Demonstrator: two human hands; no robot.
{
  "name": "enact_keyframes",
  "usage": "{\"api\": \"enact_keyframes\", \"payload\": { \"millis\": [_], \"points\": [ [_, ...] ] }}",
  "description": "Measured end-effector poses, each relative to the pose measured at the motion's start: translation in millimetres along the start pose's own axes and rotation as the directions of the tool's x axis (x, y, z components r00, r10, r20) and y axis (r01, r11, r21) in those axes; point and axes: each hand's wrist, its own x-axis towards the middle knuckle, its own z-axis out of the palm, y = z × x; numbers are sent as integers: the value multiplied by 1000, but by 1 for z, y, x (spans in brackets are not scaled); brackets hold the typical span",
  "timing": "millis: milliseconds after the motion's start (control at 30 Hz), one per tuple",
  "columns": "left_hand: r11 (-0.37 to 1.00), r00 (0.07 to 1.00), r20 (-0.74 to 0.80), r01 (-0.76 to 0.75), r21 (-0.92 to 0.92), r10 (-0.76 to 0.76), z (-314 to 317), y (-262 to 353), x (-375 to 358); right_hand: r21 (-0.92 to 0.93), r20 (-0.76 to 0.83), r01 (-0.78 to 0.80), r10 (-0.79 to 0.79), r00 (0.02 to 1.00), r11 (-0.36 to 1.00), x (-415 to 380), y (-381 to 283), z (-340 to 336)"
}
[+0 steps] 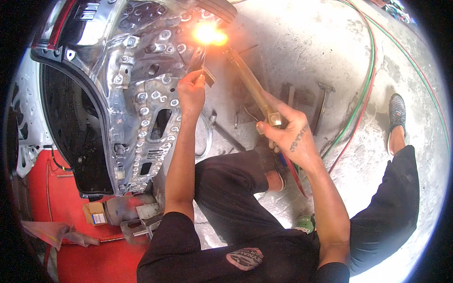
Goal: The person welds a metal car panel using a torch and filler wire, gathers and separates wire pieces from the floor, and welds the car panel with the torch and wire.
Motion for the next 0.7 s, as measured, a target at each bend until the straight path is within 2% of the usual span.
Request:
{"api": "enact_keyframes", "payload": {
  "millis": [433, 500, 567, 633, 700],
  "points": [
    [999, 999, 14, 48, 11, -48, -2, 12, 1, -22, -14, 38, -39, 999, 999, 1, 3, -1],
    [1000, 1000, -2, 24, -14, -24, 1, 5, 2, -71, -33, 122, -124, 992, 990, 4, 13, 0],
    [1000, 1000, 1, 22, -11, -22, 1, 4, 2, -60, -34, 106, -109, 994, 993, 4, 12, 1],
    [999, 999, 22, 42, 20, -42, -1, 10, 2, 11, -13, -9, 10, 1000, 1000, 0, 1, 2],
    [999, 999, 20, 49, 22, -50, -1, 10, 2, 2, -21, 3, -3, 1000, 1000, 1, 0, 2]
  ]
}}
